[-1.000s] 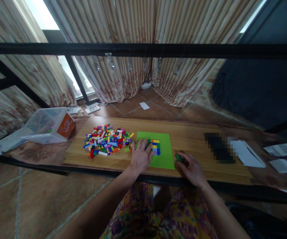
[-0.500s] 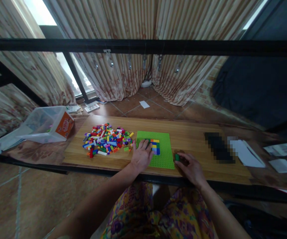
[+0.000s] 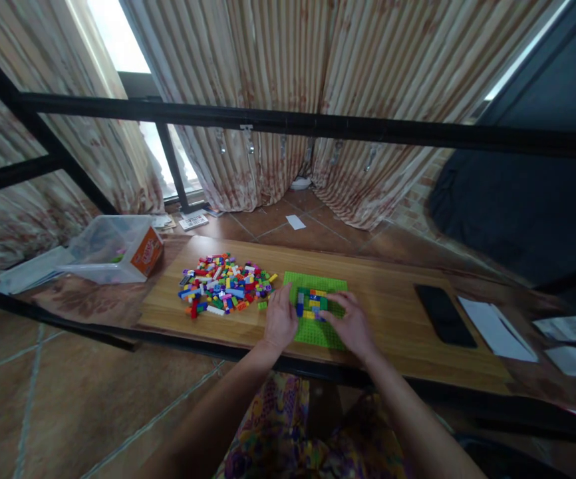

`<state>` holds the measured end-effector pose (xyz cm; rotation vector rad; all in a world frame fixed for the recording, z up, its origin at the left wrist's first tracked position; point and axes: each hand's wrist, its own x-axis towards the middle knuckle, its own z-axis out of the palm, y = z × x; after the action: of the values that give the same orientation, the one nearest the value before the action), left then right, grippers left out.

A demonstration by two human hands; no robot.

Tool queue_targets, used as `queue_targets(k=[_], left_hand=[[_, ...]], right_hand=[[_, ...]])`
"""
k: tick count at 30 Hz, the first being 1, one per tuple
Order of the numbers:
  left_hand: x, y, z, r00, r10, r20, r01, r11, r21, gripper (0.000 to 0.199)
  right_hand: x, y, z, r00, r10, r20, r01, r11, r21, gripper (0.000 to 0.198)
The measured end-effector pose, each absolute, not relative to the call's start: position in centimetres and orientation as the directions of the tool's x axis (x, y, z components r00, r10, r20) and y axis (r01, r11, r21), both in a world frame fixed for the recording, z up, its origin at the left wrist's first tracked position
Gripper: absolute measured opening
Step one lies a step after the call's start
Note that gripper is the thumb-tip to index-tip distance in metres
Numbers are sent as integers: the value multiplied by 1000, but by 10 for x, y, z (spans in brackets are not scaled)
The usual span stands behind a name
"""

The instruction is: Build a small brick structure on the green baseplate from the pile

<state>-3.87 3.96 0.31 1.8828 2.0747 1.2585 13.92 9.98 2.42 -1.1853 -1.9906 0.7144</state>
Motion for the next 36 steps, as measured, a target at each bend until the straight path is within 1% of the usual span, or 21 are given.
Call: queue_targets(k=[3, 7, 13, 17, 20, 23, 27, 30, 32, 36], left_hand=[[-41, 41, 0, -276, 851, 446, 765, -86, 638, 56], [-40, 40, 1, -260, 863, 433, 759, -94, 644, 55], [-39, 40, 3, -235, 873, 427, 773, -98, 627, 51], [-39, 41, 2, -224, 873, 433, 780, -106, 617, 51], [-38, 41, 1, -220, 871, 439, 782, -112, 613, 52], [-38, 41, 2, -220, 873, 436, 780, -111, 615, 52], [-38, 40, 2, -223, 875, 429, 779, -105, 618, 53], [-38, 41, 2, -221, 874, 433, 782, -107, 614, 53], [-38, 41, 1, -220, 872, 438, 783, -110, 613, 53], [-38, 42, 2, -215, 869, 445, 785, -117, 608, 53]], right_hand=[[116, 108, 21, -375, 873, 312, 550, 480, -683, 31], [105, 116, 12, -402, 859, 318, 609, 510, -608, 30], [103, 121, 8, -411, 862, 296, 631, 503, -591, 30], [102, 120, 10, -405, 875, 266, 630, 478, -612, 30], [107, 117, 11, -379, 880, 288, 583, 468, -664, 31], [123, 112, 11, -323, 902, 285, 554, 424, -717, 35], [149, 109, 10, -262, 941, 212, 526, 324, -787, 41], [158, 110, 9, -256, 954, 154, 477, 263, -839, 43], [158, 110, 10, -271, 951, 148, 467, 264, -844, 43], [147, 107, 14, -307, 941, 142, 500, 287, -817, 40]])
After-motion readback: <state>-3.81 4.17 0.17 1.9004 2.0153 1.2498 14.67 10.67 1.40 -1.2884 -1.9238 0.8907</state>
